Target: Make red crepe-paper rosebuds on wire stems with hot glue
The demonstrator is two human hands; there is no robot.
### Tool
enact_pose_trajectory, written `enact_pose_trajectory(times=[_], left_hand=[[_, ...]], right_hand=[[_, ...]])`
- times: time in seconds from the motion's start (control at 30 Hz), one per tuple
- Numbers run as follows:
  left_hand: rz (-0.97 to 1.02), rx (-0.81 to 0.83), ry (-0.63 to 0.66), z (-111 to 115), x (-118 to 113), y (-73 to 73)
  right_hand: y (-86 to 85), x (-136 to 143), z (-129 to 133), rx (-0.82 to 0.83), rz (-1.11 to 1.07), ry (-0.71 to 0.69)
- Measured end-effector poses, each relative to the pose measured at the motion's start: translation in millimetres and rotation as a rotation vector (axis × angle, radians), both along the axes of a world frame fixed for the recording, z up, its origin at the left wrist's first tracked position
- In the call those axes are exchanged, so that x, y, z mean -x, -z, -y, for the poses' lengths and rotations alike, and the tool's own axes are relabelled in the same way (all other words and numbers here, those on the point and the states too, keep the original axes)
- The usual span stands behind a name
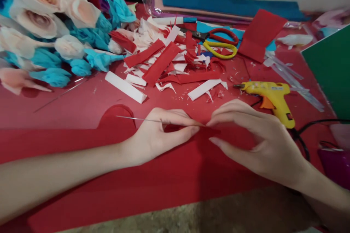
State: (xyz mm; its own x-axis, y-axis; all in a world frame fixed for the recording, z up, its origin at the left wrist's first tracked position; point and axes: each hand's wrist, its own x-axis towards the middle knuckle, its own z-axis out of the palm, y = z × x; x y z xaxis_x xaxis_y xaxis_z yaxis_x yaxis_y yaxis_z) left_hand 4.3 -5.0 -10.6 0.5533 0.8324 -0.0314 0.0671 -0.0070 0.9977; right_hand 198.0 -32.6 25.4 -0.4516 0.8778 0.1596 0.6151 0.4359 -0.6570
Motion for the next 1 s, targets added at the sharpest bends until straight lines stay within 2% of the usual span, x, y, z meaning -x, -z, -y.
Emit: enact_pose_trajectory(times=[0.3, 0.5, 0.8, 1.0], left_hand=[[-0.039, -0.032, 0.032, 0.2, 1.9, 2.2], [-0.012, 0.045, 0.060, -0.8, 1.8, 1.7], [0.012, 0.105, 0.064, -1.7, 1.7, -0.6], [0.020, 0.120, 0.057, -1.7, 1.7, -0.5]], right_hand=[[2.8, 1.8, -3.2, 0.049, -0.007, -0.004], [1.6, 3.0, -2.0, -0.007, -0.003, -0.028], [-1.2, -0.1, -2.8, -0.226, 0.107, -0.080], [0.0, 0.8, -4.2, -0.204, 0.099, -0.086]])
